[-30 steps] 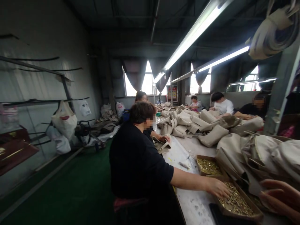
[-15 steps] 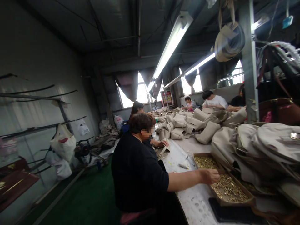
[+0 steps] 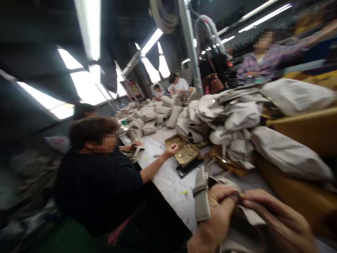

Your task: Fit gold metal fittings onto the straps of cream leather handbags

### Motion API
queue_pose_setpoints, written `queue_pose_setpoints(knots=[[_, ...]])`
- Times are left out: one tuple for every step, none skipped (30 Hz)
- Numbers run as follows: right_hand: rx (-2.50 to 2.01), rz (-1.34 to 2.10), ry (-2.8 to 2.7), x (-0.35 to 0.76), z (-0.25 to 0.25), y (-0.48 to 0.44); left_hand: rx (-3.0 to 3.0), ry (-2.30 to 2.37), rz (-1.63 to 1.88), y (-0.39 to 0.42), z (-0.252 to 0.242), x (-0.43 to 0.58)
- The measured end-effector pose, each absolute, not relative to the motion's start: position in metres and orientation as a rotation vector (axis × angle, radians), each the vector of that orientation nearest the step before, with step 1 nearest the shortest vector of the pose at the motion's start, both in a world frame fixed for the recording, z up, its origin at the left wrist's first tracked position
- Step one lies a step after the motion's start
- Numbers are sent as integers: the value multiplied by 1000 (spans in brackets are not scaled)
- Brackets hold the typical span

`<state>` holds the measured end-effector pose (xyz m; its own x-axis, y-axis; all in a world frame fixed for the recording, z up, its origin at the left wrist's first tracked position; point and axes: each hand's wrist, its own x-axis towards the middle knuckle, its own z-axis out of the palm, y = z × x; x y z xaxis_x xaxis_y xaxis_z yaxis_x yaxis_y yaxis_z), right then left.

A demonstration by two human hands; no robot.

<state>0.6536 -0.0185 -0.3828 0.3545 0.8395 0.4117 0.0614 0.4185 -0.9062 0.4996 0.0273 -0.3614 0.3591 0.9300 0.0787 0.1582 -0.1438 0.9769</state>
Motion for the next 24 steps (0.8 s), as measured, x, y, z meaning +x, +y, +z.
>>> queue_pose_setpoints(knots=[[-1007,666,-1093,656,-382,-24,1465,994,943,18,-363,505],[-988,709,-1060,657,-381,-26,1357,986,970,15,-363,509],[-979,734,-1037,657,-380,-25,1252,982,998,16,-364,512],[-970,750,-1022,657,-379,-22,1180,972,1013,20,-365,513],[-967,764,-1009,657,-379,-19,1137,964,1024,24,-365,514],[-966,773,-1005,656,-378,-17,1124,959,1027,28,-366,515],[-966,778,-1005,656,-378,-15,1135,957,1025,30,-366,515],[-963,781,-1012,656,-378,-14,1156,965,1027,31,-366,515],[-960,776,-1021,656,-378,-14,1178,977,1031,31,-365,514],[-959,762,-1028,656,-378,-14,1198,990,1036,30,-364,514],[-958,745,-1032,656,-378,-14,1216,1002,1040,29,-363,514],[-958,734,-1033,656,-379,-14,1233,1009,1042,28,-362,515],[-958,731,-1028,656,-379,-14,1251,1010,1043,28,-361,515],[-957,737,-1017,656,-379,-15,1270,1006,1043,27,-360,516],[-956,755,-1002,656,-379,-15,1294,1001,1042,27,-359,517],[-955,781,-985,655,-380,-15,1320,1001,1042,27,-358,518],[-954,810,-966,655,-380,-15,1350,1003,1044,27,-357,519],[-956,838,-945,654,-380,-15,1381,1008,1047,27,-356,519],[-956,862,-924,654,-380,-15,1412,1016,1048,27,-356,519],[-954,882,-907,654,-380,-15,1440,1023,1051,27,-355,520],[-951,895,-893,654,-380,-14,1463,1026,1054,26,-354,520],[-948,899,-881,654,-380,-14,1479,1027,1057,25,-353,520],[-946,899,-870,654,-381,-14,1490,1027,1058,25,-353,520],[-946,900,-859,654,-381,-13,1497,1028,1058,25,-352,520]])
